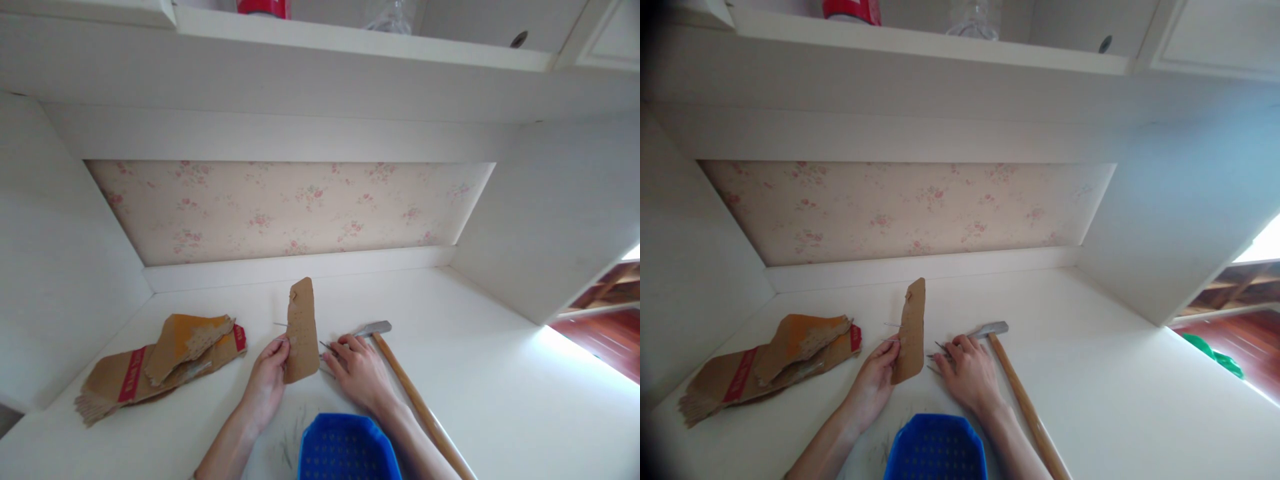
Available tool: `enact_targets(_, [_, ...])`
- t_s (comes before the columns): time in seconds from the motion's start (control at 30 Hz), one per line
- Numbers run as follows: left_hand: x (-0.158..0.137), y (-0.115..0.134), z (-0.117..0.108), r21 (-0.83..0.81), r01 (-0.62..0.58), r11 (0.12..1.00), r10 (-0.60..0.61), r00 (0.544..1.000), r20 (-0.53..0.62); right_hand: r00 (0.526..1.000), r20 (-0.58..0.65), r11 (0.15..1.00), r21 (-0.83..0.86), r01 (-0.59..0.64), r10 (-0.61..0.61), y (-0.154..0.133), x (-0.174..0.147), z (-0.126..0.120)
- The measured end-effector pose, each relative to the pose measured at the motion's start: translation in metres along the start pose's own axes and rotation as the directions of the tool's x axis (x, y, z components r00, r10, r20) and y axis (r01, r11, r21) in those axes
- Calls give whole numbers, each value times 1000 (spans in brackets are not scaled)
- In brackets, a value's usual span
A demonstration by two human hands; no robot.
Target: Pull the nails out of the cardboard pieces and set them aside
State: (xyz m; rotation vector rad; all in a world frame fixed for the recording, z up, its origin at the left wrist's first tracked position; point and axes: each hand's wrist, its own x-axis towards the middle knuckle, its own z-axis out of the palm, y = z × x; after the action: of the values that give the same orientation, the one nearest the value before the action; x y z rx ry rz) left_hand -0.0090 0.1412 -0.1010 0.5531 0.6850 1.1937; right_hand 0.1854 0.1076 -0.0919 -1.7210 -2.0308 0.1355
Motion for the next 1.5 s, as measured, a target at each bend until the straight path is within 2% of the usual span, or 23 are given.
enact_targets(0.5, [-1,0,2,23,-3,1000,3,1000,-14,996,21,990,111,88,-91,1,-2,3])
enact_targets(0.97, [0,0,0,85,-28,996,28,1000,3,993,-27,967,226,117,-114,4,2,9])
enact_targets(1.07, [-1,-1,1,123,-38,992,37,999,10,991,-77,956,265,128,-111,5,2,9])
enact_targets(1.17, [-3,-3,2,186,-48,981,44,999,28,979,-190,937,324,133,-73,4,1,7])
enact_targets(1.3, [-4,-6,3,292,-63,954,52,998,44,926,-377,905,395,157,4,0,-2,-3])
enact_targets(1.5, [-3,-9,3,416,-100,904,96,995,31,881,-447,900,306,311,-153,-7,-4,-13])
